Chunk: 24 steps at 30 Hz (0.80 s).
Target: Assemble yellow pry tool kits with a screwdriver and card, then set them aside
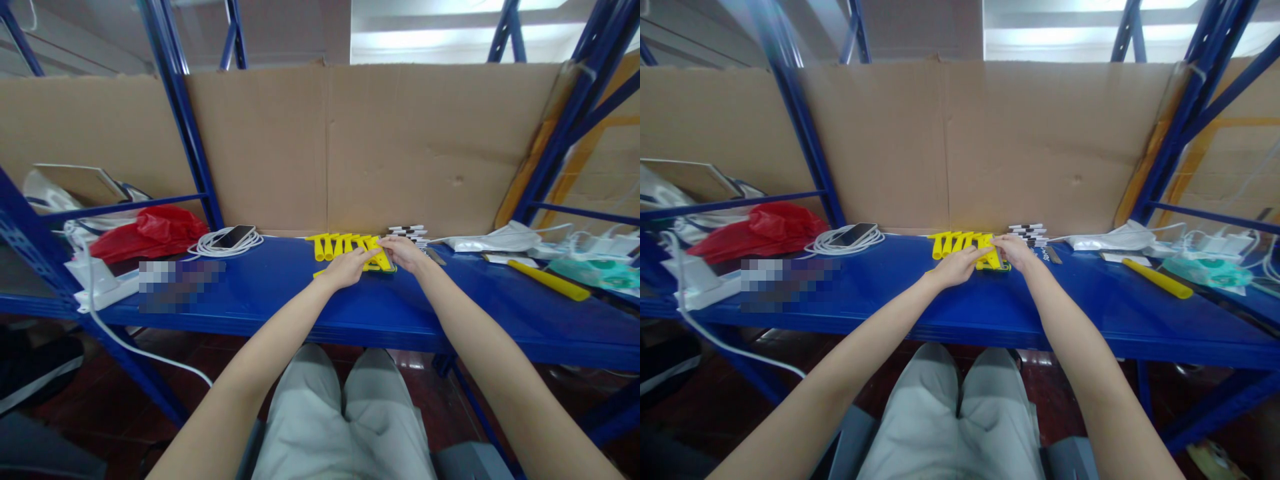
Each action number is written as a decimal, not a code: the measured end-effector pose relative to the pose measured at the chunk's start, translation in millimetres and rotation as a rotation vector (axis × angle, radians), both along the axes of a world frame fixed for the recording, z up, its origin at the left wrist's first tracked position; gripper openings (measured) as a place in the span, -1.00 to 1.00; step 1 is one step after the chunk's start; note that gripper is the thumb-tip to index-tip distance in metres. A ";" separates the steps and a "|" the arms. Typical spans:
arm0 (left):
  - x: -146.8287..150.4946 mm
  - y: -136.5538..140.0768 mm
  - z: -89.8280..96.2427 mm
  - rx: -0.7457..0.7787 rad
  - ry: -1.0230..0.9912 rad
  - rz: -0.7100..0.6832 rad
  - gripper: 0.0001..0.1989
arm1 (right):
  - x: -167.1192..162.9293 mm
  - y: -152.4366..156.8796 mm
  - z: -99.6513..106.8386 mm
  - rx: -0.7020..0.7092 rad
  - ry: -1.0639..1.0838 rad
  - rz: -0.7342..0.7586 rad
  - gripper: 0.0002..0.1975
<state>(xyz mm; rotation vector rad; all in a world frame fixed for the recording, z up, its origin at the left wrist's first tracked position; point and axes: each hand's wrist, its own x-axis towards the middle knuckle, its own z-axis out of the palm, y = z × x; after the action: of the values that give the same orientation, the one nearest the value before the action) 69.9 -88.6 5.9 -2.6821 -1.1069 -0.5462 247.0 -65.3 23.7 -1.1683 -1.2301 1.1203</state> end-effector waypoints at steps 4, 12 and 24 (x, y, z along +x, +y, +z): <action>0.8 -0.1 0.1 0.012 0.030 0.009 -0.48 | 0.8 0.5 0.5 0.012 -0.059 0.012 -0.79; 0.4 1.8 -0.6 0.000 -0.002 0.032 -0.48 | 64.7 7.7 -1.4 0.154 -0.888 -0.617 -0.74; -0.1 1.6 -0.9 -0.019 -0.064 0.030 -0.49 | 99.3 12.4 -22.5 -0.084 -1.130 -0.565 -0.75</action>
<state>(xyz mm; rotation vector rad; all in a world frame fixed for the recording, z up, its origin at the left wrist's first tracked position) 69.8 -87.0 5.0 -2.6770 -1.1733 -0.6225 346.2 -52.9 1.2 -2.1639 -1.4787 0.0022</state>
